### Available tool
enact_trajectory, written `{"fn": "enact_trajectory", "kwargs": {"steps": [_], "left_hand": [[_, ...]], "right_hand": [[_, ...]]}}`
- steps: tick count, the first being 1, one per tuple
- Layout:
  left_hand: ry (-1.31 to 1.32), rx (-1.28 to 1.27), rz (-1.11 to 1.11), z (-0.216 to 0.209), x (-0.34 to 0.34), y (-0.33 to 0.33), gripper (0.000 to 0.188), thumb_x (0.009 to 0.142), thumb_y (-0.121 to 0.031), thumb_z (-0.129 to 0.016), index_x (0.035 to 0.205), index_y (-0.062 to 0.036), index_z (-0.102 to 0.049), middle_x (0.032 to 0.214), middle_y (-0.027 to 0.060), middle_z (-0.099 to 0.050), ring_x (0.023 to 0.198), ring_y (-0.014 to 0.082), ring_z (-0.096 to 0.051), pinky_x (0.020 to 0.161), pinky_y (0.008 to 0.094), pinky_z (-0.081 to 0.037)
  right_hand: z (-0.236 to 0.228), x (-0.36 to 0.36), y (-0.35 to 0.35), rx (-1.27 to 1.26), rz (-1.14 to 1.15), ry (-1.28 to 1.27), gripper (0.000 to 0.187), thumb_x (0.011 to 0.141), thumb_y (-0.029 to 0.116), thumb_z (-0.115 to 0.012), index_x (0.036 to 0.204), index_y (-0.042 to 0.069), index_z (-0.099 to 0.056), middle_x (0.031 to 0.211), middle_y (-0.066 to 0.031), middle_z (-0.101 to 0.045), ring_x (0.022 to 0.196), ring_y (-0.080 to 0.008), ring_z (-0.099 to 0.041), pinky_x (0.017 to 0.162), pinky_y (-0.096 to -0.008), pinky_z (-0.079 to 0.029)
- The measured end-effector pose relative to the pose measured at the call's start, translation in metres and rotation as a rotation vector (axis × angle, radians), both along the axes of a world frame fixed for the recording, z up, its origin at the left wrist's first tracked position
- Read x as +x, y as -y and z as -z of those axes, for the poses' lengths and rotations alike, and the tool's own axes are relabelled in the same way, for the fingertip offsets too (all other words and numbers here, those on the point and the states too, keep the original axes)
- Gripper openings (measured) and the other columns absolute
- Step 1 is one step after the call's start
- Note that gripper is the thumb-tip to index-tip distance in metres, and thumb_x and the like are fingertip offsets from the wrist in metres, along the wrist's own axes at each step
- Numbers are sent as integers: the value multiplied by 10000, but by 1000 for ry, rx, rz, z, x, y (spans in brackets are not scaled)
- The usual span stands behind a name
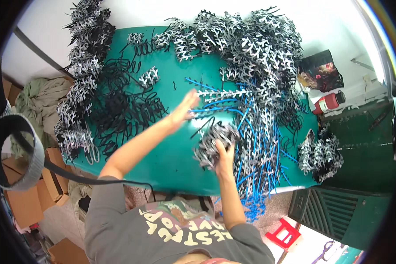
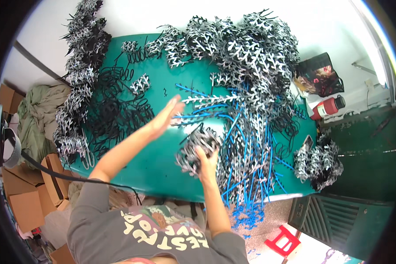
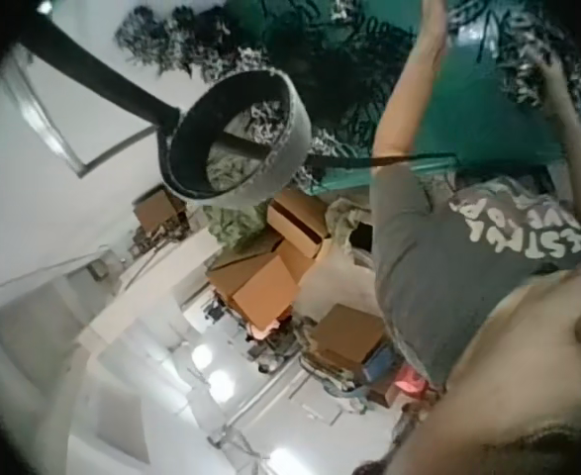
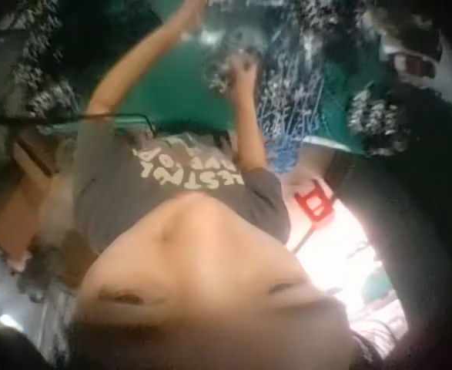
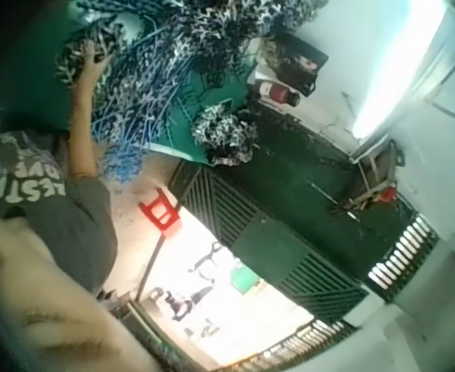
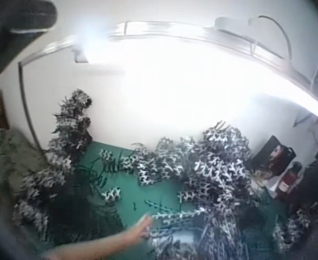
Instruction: The person repeatedly gathers flexible patterned strips from the table and rolls them together into bundles by hand.
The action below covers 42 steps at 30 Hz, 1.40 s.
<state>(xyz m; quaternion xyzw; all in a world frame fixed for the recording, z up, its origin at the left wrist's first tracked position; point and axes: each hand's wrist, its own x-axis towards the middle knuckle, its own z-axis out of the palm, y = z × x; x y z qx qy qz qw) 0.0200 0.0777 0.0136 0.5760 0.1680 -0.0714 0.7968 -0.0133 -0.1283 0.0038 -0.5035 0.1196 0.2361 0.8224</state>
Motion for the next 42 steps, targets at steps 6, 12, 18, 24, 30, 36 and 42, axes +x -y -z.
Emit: {"fn": "enact_trajectory", "kwargs": {"steps": [6,12,18,24,30,36,42], "left_hand": [[-116,494,-427,114,171,-150,1051,678,-534,-671,1387,1,-110,1390,218,-257,1264,318,-309,1015,446,-279],[116,494,-628,182,232,-188,812,617,-335,-787,1218,45,-397,1111,147,-568,1016,241,-548,881,333,-419],[-21,241,-547,117,176,-165,486,740,-240,-698,1100,39,-530,974,101,-611,874,189,-583,765,296,-464],[38,-193,-219,36,61,-93,406,874,-132,-503,1232,41,-419,1090,82,-537,983,157,-528,806,304,-461],[159,125,3,-12,-35,-54,577,833,-53,-494,1360,17,-270,1253,115,-472,1128,178,-476,940,305,-389],[140,-61,128,-44,-92,-60,541,803,-5,-475,1333,-20,-366,1171,82,-522,1035,140,-514,918,280,-384],[148,-95,15,-27,-151,-38,512,842,-30,-447,1346,-54,-359,1119,46,-544,941,100,-505,846,245,-387]], "right_hand": [[11,-12,52,-81,92,-200,681,740,60,-642,1314,88,-277,1175,-96,-472,1025,-215,-507,868,-357,-439],[19,-10,62,-130,150,-198,671,687,53,-652,1277,46,-333,1137,-98,-503,1011,-210,-513,881,-344,-424],[5,17,47,-115,149,-125,736,664,42,-676,1302,49,-310,1095,-58,-497,961,-152,-495,829,-289,-424],[-44,78,4,-202,40,219,812,650,106,-730,1318,32,-274,1168,-119,-471,1030,-217,-503,883,-321,-421],[-78,85,-29,-597,-400,577,817,613,181,-771,1281,6,-333,1146,-146,-509,1035,-195,-502,900,-295,-399],[-122,50,-3,-777,-586,663,775,580,226,-762,1246,59,-404,1072,-122,-573,970,-211,-552,883,-308,-419],[-134,-9,-14,-509,-719,528,665,613,137,-724,1204,21,-440,1043,-68,-564,937,-139,-527,855,-286,-415]]}}
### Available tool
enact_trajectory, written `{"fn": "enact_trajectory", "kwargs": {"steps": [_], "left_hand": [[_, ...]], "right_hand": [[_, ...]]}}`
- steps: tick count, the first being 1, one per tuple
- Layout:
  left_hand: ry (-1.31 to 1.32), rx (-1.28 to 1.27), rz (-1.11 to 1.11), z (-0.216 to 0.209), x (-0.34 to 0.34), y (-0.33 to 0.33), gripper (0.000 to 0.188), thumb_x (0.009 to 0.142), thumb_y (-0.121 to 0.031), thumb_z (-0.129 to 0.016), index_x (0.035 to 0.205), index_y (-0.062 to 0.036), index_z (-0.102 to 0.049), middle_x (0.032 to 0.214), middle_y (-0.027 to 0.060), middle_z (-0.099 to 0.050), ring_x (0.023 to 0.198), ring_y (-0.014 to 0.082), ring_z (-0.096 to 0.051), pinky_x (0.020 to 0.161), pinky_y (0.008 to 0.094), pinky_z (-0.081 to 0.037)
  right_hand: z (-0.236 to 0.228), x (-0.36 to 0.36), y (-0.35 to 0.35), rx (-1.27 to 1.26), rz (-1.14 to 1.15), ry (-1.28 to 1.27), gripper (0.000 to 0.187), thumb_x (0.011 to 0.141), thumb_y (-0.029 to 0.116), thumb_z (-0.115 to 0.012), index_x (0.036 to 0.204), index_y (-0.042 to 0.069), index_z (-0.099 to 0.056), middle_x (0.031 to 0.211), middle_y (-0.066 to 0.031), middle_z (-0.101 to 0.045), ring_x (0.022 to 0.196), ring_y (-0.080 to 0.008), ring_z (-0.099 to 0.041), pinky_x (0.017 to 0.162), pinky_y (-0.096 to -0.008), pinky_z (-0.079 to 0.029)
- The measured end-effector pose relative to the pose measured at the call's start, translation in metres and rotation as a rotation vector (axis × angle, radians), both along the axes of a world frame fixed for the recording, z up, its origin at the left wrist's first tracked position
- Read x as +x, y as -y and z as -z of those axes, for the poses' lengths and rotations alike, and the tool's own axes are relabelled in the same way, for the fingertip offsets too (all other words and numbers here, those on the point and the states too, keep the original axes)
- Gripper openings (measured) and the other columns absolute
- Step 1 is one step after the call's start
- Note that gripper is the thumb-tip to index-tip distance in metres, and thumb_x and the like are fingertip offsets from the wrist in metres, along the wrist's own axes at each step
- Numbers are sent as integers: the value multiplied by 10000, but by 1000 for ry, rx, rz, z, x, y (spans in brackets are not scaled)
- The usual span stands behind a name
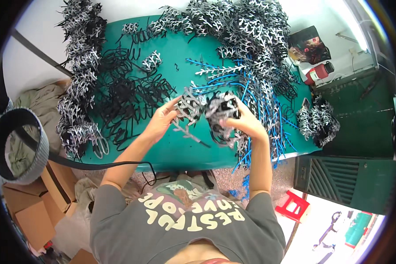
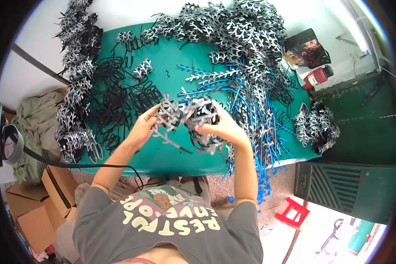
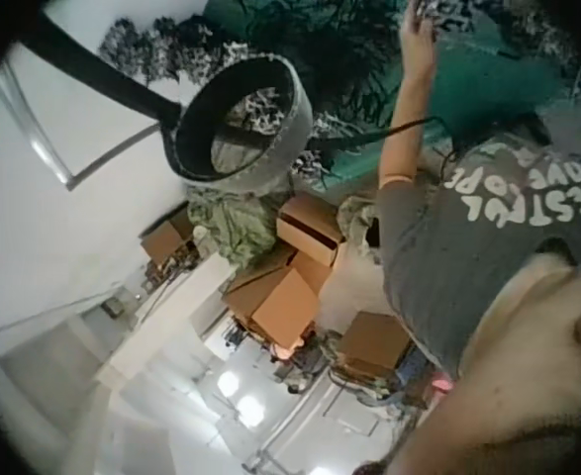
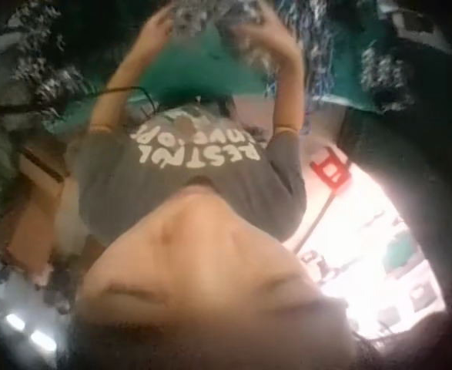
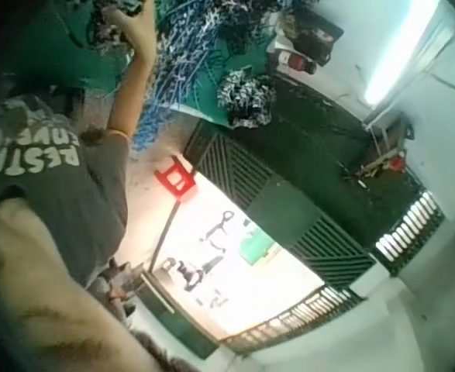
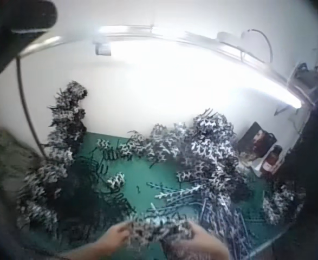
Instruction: The person repeatedly gathers flexible patterned strips from the table and rolls them together into bundles by hand.
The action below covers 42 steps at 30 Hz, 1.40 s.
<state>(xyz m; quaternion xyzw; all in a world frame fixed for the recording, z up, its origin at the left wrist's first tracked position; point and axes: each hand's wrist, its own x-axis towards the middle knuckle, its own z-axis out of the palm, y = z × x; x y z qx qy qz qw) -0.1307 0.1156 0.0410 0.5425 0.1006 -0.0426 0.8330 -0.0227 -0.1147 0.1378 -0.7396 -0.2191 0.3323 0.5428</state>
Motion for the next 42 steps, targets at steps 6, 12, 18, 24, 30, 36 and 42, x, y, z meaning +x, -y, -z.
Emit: {"fn": "enact_trajectory", "kwargs": {"steps": [6,12,18,24,30,36,42], "left_hand": [[130,113,-13,-21,-40,8,754,812,30,-454,1437,-146,-70,1267,95,-435,990,102,-473,773,239,-407],[336,472,-49,-23,-73,-9,848,776,-38,-553,1420,-71,-2,1322,175,-368,1161,220,-420,957,308,-344],[410,585,-112,-27,-98,-25,818,761,-75,-604,1356,-25,-44,1284,195,-354,1185,253,-401,999,363,-305],[171,-93,-160,-35,-96,-38,659,850,-252,-556,1349,-141,-140,1259,59,-391,1124,164,-408,928,327,-357],[139,211,-169,-40,-79,-32,626,872,-363,-556,1351,-67,-283,1279,77,-401,1104,138,-416,895,273,-362],[248,361,-176,-25,-53,-26,609,856,-342,-584,1328,-63,-319,1208,79,-460,1075,145,-461,913,274,-374],[185,200,-131,-24,-22,-13,581,873,-302,-563,1342,-60,-321,1253,108,-441,1127,165,-439,957,293,-344]], "right_hand": [[38,-46,-26,210,332,-86,600,673,232,-705,1181,37,-452,1038,-57,-563,941,-143,-522,849,-271,-408],[51,-75,-55,364,382,-91,569,730,176,-677,1211,28,-412,1073,-95,-548,956,-188,-537,816,-315,-457],[47,-99,-81,368,332,-161,610,701,209,-700,1206,20,-415,1100,-93,-534,991,-176,-509,877,-314,-409],[56,-119,-97,405,341,-100,636,707,176,-693,1232,18,-372,1107,-95,-527,1004,-164,-508,884,-302,-408],[61,-115,-104,424,394,-77,605,733,174,-689,1224,31,-365,1086,-79,-542,985,-155,-522,876,-288,-411],[71,-95,-103,526,421,-172,590,748,170,-675,1227,32,-359,1091,-89,-541,993,-153,-522,872,-286,-418],[76,-79,-113,502,409,-94,577,754,197,-681,1205,19,-369,1084,-98,-539,980,-159,-530,853,-297,-436]]}}
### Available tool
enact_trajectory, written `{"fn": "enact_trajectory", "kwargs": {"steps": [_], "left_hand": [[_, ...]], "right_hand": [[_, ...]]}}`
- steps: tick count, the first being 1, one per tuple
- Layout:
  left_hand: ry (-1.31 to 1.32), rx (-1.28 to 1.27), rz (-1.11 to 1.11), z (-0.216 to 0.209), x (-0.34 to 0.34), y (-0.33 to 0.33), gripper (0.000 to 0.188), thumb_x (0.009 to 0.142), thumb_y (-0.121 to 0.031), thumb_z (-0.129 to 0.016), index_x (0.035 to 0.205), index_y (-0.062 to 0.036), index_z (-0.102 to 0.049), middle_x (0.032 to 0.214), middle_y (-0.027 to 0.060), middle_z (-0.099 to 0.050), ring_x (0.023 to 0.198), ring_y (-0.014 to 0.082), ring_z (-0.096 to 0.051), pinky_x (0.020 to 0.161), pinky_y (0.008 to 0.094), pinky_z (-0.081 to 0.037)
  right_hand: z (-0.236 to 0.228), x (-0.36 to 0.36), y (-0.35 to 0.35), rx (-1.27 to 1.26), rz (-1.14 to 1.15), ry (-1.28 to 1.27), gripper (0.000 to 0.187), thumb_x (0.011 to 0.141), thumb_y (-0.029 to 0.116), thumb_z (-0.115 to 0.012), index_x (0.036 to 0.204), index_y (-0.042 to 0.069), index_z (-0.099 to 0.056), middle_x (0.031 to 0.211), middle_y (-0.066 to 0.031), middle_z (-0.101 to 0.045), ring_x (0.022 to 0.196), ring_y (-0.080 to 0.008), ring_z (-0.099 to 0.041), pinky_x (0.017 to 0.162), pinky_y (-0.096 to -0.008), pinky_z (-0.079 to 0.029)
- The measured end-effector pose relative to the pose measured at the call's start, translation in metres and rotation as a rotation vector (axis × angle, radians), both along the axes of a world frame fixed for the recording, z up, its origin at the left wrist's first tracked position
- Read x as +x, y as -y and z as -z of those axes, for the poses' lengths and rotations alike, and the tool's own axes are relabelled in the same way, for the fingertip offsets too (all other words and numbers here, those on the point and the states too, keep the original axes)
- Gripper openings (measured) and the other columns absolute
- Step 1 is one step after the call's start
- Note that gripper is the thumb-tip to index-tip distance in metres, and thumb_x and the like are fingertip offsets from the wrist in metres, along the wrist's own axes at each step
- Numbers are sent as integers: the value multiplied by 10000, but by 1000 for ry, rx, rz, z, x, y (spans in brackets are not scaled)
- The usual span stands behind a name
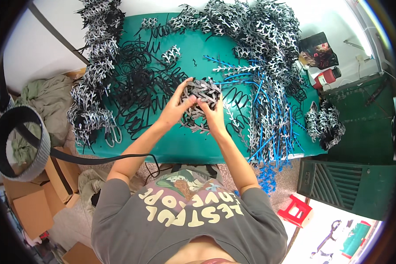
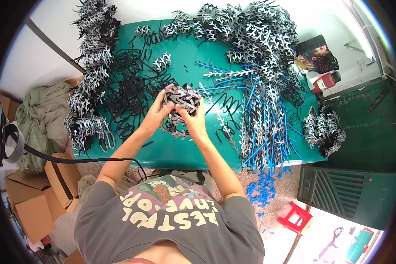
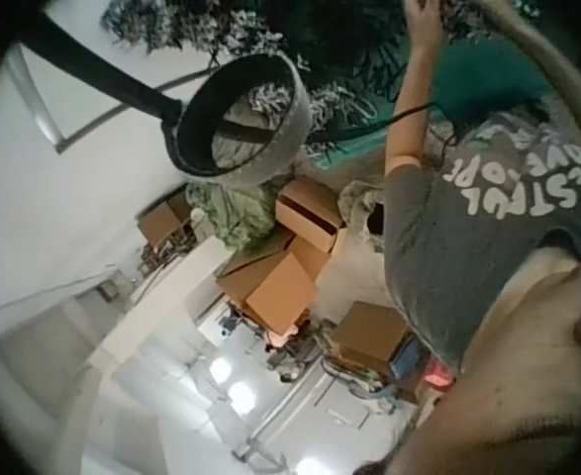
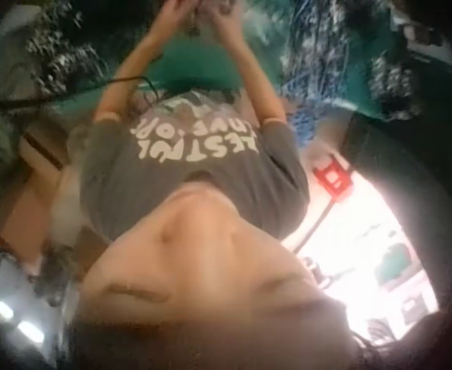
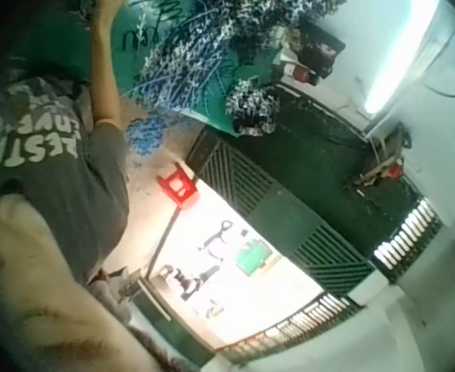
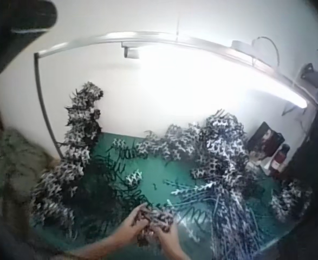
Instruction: The person repeatedly gathers flexible patterned strips from the table and rolls them together into bundles by hand.
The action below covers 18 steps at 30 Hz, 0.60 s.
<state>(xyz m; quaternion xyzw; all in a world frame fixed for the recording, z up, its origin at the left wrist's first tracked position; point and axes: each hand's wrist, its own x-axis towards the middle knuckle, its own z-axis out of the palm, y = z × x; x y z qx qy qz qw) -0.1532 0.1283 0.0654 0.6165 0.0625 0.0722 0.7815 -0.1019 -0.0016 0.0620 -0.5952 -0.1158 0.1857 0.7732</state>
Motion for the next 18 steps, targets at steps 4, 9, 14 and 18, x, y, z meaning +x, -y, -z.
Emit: {"fn": "enact_trajectory", "kwargs": {"steps": [4,9,14,18], "left_hand": [[-140,-126,-60,3,19,-18,530,920,-432,-392,1294,-57,-388,1269,71,-429,1184,174,-388,986,304,-296],[-168,-140,-94,9,38,8,685,905,-491,-405,1403,-115,-122,1354,118,-326,1247,221,-327,1023,326,-259],[-162,179,141,2,35,-10,713,903,-412,-454,1428,-168,-37,1454,122,-132,1301,272,-245,1009,388,-309],[-188,-11,205,7,28,1,682,911,-308,-454,1432,-148,-44,1462,98,-131,1311,231,-227,1030,375,-251]], "right_hand": [[3,21,-1,-5,27,-89,589,748,212,-687,1210,24,-374,1095,-100,-533,988,-169,-527,851,-298,-436],[5,36,-5,-22,-24,-99,630,745,192,-677,1257,28,-348,1136,-108,-519,1029,-183,-513,887,-307,-418],[18,65,4,96,-27,-245,611,766,221,-669,1254,34,-352,1144,-110,-518,1026,-188,-522,894,-314,-426],[11,77,5,71,7,-313,508,820,245,-615,1238,62,-391,1122,-101,-536,971,-196,-557,821,-327,-473]]}}
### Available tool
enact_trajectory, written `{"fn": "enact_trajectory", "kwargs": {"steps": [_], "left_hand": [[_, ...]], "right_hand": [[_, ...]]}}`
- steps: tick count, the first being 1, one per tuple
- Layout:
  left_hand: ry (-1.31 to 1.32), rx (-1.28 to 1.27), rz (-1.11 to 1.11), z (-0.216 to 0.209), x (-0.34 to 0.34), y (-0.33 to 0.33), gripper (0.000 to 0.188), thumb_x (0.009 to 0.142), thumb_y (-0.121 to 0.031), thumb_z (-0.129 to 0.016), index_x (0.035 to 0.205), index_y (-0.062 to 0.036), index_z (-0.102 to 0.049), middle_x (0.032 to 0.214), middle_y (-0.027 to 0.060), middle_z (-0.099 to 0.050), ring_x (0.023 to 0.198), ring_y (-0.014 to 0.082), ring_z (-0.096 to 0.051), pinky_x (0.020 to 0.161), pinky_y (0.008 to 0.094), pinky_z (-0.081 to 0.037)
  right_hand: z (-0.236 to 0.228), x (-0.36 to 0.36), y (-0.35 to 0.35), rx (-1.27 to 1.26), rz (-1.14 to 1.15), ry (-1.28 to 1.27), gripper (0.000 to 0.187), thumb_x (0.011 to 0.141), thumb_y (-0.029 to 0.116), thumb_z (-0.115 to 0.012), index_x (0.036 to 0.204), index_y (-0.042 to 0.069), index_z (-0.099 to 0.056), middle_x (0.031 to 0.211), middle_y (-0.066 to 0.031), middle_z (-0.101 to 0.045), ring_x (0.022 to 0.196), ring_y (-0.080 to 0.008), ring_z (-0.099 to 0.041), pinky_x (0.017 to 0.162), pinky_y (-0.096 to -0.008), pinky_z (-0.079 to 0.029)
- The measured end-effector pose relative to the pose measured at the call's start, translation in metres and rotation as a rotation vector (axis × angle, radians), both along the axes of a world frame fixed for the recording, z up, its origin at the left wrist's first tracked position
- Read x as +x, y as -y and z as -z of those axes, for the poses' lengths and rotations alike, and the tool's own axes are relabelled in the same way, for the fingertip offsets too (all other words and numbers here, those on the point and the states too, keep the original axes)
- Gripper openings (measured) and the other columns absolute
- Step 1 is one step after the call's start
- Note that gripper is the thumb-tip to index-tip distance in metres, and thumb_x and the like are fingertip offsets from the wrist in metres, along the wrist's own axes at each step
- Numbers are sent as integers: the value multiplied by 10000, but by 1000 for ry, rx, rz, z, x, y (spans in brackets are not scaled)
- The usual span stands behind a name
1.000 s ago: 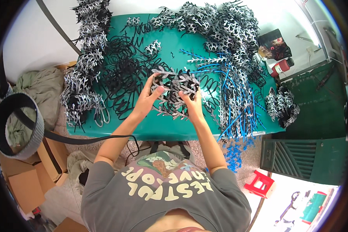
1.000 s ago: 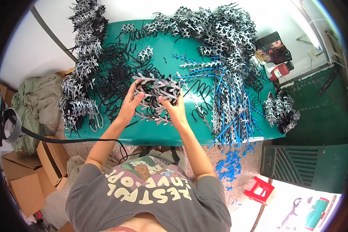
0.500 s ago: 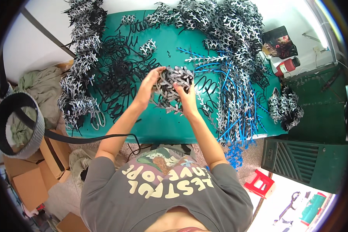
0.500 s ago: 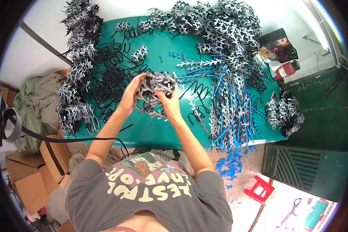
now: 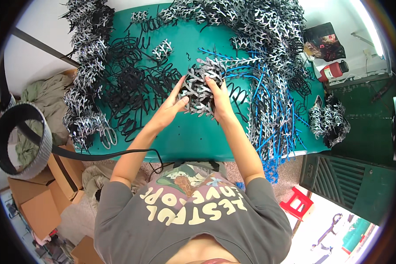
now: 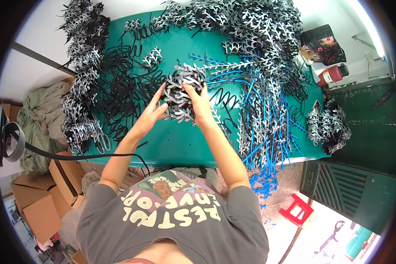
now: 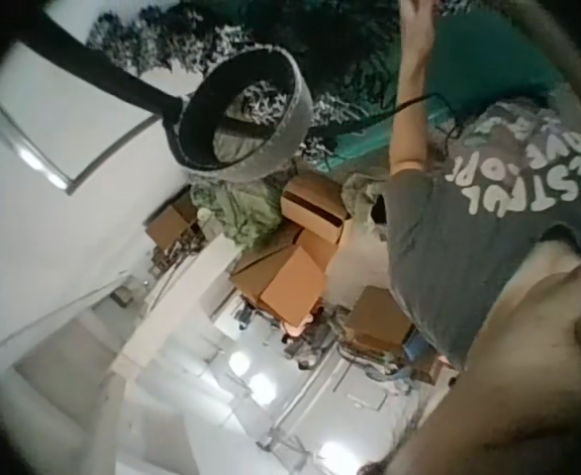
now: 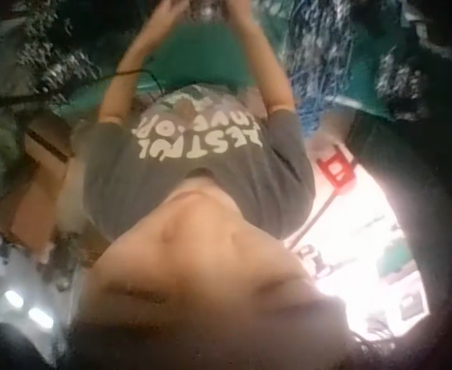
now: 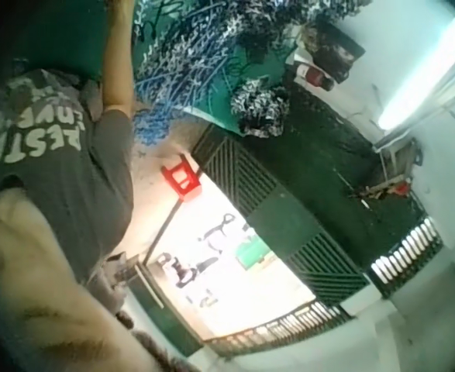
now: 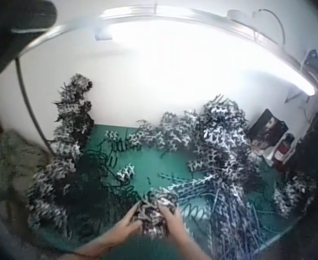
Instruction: The person repeatedly gathers flexible patterned strips from the table and rolls them together into bundles by hand.
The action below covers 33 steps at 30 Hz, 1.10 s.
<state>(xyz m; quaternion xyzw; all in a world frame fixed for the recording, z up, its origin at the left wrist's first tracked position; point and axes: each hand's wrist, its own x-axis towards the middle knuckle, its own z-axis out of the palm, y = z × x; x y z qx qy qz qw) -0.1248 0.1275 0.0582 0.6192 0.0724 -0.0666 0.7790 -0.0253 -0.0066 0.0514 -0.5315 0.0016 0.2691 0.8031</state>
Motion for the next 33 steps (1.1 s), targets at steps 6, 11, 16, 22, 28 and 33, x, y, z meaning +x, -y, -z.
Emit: {"fn": "enact_trajectory", "kwargs": {"steps": [6,11,16,22,28,33], "left_hand": [[44,-41,-152,52,-10,26,779,909,-345,-438,1408,-93,105,1448,127,-116,1292,232,-255,1026,410,-266],[32,8,-423,30,0,-2,680,888,-496,-422,1343,-88,-125,1335,112,-333,1211,220,-367,943,374,-367],[194,112,-465,31,16,9,643,849,-364,-571,1325,-78,-246,1278,99,-403,1106,213,-473,895,326,-423],[-115,-698,-365,30,2,-24,539,813,-446,-588,1180,-68,-471,1052,75,-578,925,182,-585,798,332,-499],[-245,-948,-461,8,12,-15,578,778,-545,-575,1120,-80,-538,1018,92,-606,897,208,-600,769,366,-507],[-223,-962,-404,9,19,-15,569,794,-560,-539,1113,-89,-543,1021,98,-605,912,226,-593,800,378,-494]], "right_hand": [[5,-2,-16,19,14,56,484,804,253,-644,1189,67,-416,1054,-72,-543,938,-167,-545,798,-301,-462],[7,-4,-13,1,-64,74,568,775,211,-673,1237,61,-380,1106,-82,-529,995,-173,-525,858,-311,-440],[-8,-17,-27,-229,-209,377,863,820,355,-609,1367,-47,-76,1284,-234,-385,1182,-273,-402,1002,-348,-311],[-51,17,28,-360,-487,466,569,894,381,-475,1339,46,-358,1214,-139,-518,1084,-198,-508,871,-316,-408],[-52,1,49,-117,-354,410,297,870,171,-554,1131,30,-575,1034,-77,-617,904,-130,-575,751,-250,-469],[-48,-2,49,-87,-328,403,278,866,148,-554,1105,10,-585,993,-81,-628,888,-146,-594,746,-257,-484]]}}
